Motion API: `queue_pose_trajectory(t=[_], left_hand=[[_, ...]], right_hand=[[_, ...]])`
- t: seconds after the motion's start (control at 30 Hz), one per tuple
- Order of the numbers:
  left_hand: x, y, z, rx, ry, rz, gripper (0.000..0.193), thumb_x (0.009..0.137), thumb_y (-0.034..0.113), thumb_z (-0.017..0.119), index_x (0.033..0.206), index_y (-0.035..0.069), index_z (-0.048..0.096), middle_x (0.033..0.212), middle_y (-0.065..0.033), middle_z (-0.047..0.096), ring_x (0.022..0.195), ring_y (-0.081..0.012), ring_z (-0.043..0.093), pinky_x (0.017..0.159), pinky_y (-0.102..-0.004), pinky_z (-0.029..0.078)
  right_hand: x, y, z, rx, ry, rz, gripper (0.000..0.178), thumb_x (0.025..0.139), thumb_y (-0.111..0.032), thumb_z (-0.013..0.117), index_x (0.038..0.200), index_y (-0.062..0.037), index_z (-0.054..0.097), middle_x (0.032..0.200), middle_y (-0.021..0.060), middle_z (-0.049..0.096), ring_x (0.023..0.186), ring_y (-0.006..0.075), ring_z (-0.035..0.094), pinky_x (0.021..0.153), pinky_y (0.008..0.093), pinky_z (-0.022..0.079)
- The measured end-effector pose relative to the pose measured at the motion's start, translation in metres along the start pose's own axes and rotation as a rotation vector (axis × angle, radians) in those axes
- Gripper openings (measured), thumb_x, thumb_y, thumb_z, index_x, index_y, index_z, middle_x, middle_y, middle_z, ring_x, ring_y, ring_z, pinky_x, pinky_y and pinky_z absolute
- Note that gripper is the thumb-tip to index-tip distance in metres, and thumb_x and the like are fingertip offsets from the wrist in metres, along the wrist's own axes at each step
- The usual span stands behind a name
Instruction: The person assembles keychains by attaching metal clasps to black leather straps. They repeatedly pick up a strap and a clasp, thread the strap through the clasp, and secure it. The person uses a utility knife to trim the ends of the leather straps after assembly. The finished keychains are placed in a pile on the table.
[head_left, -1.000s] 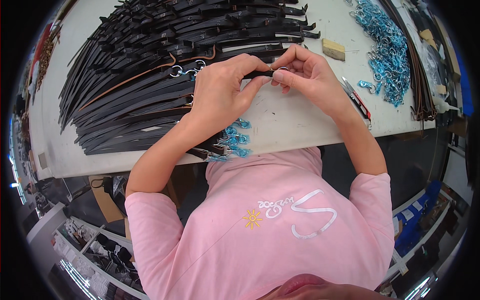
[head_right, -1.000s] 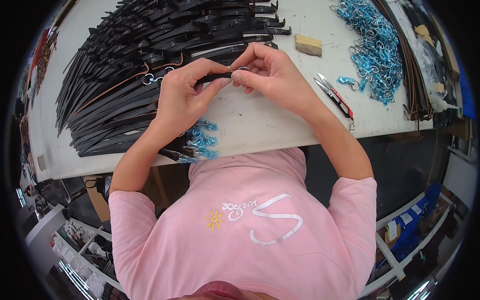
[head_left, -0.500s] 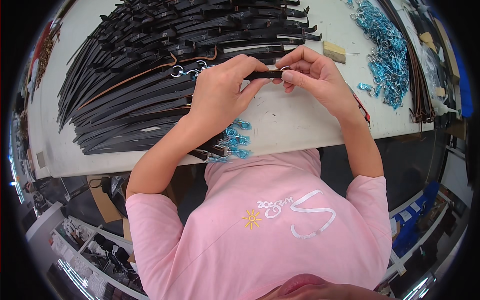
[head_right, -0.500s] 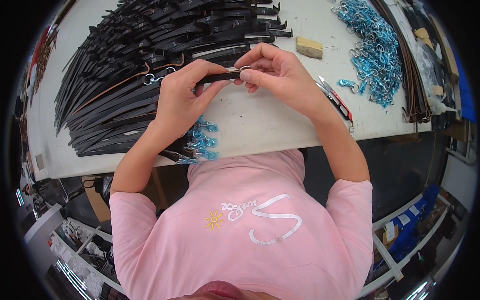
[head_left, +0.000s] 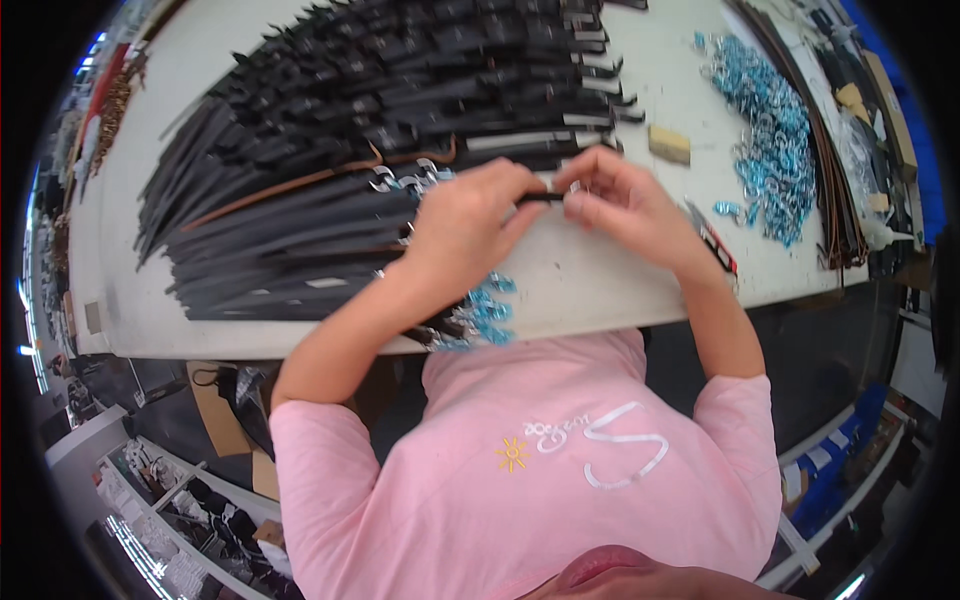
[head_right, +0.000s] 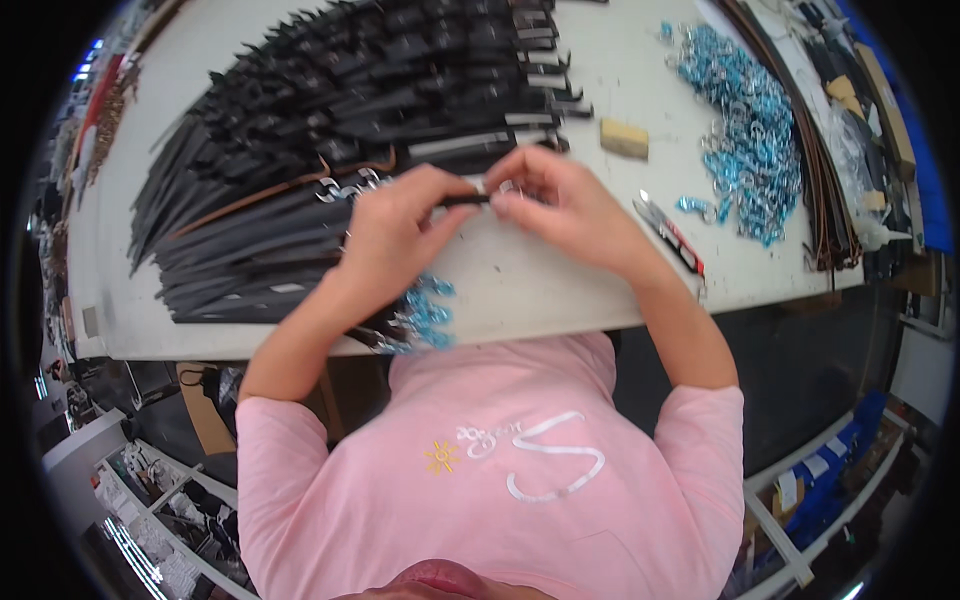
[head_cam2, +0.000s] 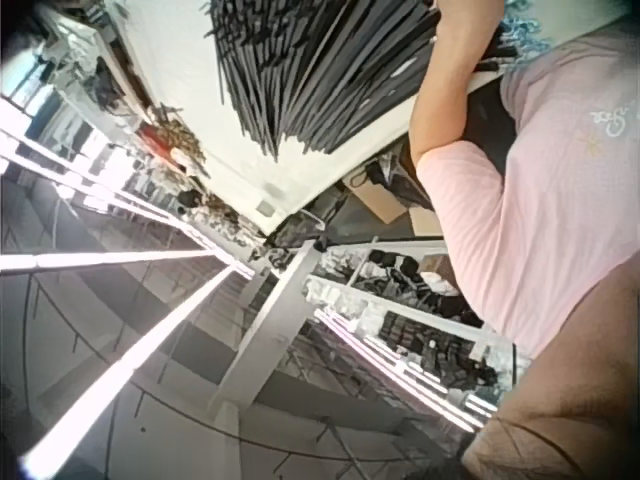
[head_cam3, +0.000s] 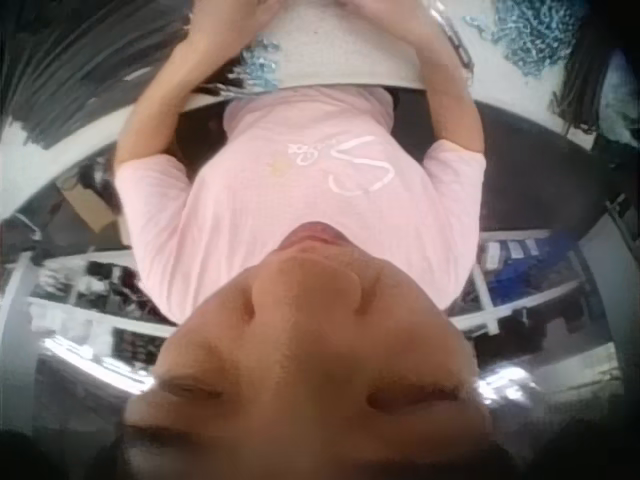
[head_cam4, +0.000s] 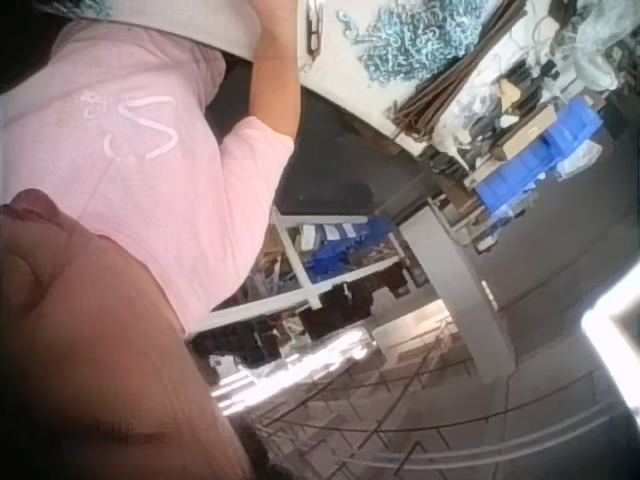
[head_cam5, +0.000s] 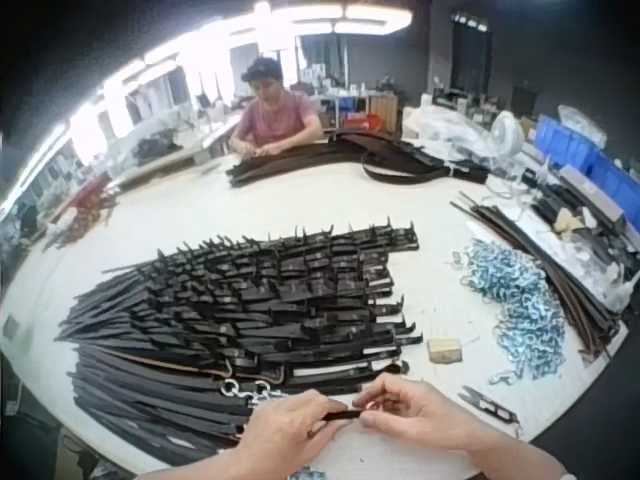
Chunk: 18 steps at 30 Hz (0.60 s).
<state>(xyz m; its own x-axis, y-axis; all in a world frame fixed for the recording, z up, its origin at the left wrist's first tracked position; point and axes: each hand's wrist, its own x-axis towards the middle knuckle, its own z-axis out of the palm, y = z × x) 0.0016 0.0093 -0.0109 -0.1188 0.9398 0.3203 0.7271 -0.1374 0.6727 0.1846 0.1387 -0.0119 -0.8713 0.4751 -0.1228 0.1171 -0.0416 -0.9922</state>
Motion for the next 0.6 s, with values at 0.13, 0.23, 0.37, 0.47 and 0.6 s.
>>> queue_pose_trajectory(t=[0.13, 0.23, 0.37, 0.47, 0.6], left_hand=[[-0.003, -0.001, -0.011, 0.013, -0.060, -0.007, 0.022, 0.083, 0.010, 0.076, 0.102, 0.005, 0.066, 0.092, -0.0100, 0.065, 0.064, -0.0241, 0.065, 0.058, -0.0340, 0.052], [0.002, -0.005, -0.016, 0.092, -0.081, 0.127, 0.019, 0.085, 0.010, 0.074, 0.102, 0.005, 0.067, 0.088, -0.0097, 0.063, 0.071, -0.0302, 0.066, 0.060, -0.0385, 0.052], [0.004, 0.001, -0.019, 0.115, -0.117, 0.114, 0.016, 0.088, 0.011, 0.072, 0.102, 0.005, 0.068, 0.086, -0.0093, 0.064, 0.071, -0.0304, 0.066, 0.060, -0.0392, 0.052], [0.002, -0.001, -0.017, 0.108, -0.128, 0.107, 0.016, 0.088, 0.012, 0.073, 0.102, 0.005, 0.068, 0.085, -0.0088, 0.063, 0.069, -0.0298, 0.065, 0.059, -0.0388, 0.052], [0.000, 0.000, -0.016, 0.102, -0.127, 0.091, 0.017, 0.087, 0.011, 0.073, 0.102, 0.006, 0.068, 0.085, -0.0085, 0.062, 0.069, -0.0288, 0.065, 0.059, -0.0384, 0.051]], right_hand=[[0.003, -0.014, 0.008, -0.469, 0.017, -0.165, 0.017, 0.093, -0.015, 0.066, 0.105, -0.0030, 0.063, 0.091, 0.0142, 0.068, 0.085, 0.0260, 0.068, 0.076, 0.0345, 0.052], [0.007, -0.011, 0.009, -0.617, 0.018, -0.286, 0.014, 0.094, -0.014, 0.063, 0.102, -0.0025, 0.059, 0.090, 0.0174, 0.067, 0.085, 0.0360, 0.066, 0.074, 0.0433, 0.051], [0.004, 0.001, 0.016, -0.641, 0.046, -0.350, 0.011, 0.096, -0.012, 0.060, 0.100, -0.0024, 0.058, 0.085, 0.0176, 0.065, 0.082, 0.0396, 0.063, 0.073, 0.0477, 0.048], [0.004, -0.001, 0.013, -0.581, -0.015, -0.219, 0.013, 0.096, -0.014, 0.060, 0.101, -0.0018, 0.059, 0.085, 0.0172, 0.066, 0.082, 0.0365, 0.064, 0.073, 0.0441, 0.049], [0.005, -0.009, 0.006, -0.348, -0.122, -0.021, 0.017, 0.096, -0.017, 0.062, 0.104, -0.0015, 0.060, 0.085, 0.0138, 0.069, 0.080, 0.0255, 0.067, 0.074, 0.0359, 0.050]])
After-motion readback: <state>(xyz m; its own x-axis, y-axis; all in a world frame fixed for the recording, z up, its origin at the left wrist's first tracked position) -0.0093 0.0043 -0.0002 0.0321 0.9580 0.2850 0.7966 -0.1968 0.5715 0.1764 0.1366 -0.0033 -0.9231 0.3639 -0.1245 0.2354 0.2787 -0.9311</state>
